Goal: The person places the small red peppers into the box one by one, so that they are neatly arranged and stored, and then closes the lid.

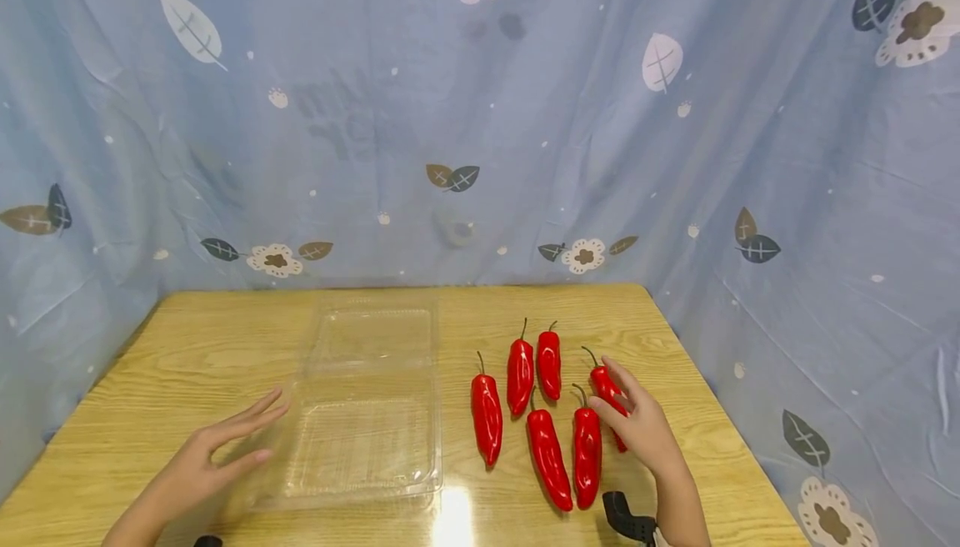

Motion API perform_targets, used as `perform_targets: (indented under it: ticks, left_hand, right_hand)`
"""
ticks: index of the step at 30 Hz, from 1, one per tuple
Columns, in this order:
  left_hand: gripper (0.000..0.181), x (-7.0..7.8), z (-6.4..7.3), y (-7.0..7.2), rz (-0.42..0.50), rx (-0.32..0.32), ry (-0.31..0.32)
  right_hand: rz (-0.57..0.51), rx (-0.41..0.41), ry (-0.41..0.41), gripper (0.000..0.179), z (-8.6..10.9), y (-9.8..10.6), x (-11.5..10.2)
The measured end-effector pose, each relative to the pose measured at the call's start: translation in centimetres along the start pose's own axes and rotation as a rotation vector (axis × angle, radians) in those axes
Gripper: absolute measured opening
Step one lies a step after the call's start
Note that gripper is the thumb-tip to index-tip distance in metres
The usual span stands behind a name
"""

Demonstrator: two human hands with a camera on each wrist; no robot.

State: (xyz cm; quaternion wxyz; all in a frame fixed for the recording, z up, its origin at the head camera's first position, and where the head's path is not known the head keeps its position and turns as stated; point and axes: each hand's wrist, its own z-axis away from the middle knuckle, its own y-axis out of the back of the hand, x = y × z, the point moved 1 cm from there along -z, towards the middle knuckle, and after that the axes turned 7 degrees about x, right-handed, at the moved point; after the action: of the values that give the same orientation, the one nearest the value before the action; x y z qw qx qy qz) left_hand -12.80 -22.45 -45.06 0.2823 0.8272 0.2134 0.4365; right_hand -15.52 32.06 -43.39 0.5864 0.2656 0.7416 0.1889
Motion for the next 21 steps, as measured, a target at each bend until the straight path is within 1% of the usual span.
perform_targets:
  ticks: [3,5,7,10,12,14,18,21]
  left_hand:
    - [0.054,-0.4,0.1,-0.1,0.071,-0.004,-0.009]
    - [0.054,-0.6,0.1,-0.2,0.108,-0.009,-0.008]
    - [0.054,-0.9,0.3,-0.3,0.13,-0.013,-0.002]
    - [0.053,-1.1,0.5,-0.5,0.133,-0.01,-0.007]
    - [0.053,-1.3,0.6,-0.6,0.137,-0.006,-0.024]
    - [0.052,-1.5,0.7,-0.7,0.143,-0.008,-0.04]
    - [0.051,-2.0,0.9,-1.0,0.199,-0.006,-0.078]
    - [0.051,-2.2,0.8,-1.2,0.217,-0.007,-0.095]
  right_hand:
    - [-0.069,0.01,0.028,0.059,-0.1,0.0,1.6]
    - [-0.113,0.007,0.031,0.058,-0.2,0.0,2.5]
    - [-0.127,0.006,0.026,0.058,-0.3,0.1,3.2]
    - [-0.126,0.004,0.012,0.057,-0.4,0.2,4.0]
    - [-0.124,-0.003,-0.004,0.058,-0.3,0.2,4.5]
    - [-0.15,-0.016,-0.021,0.059,-0.2,0.2,5.2]
    - [-0.199,-0.037,-0.044,0.061,-0.2,-0.1,6.5]
    - [-0.213,-0.047,-0.061,0.062,-0.5,-0.3,7.1]
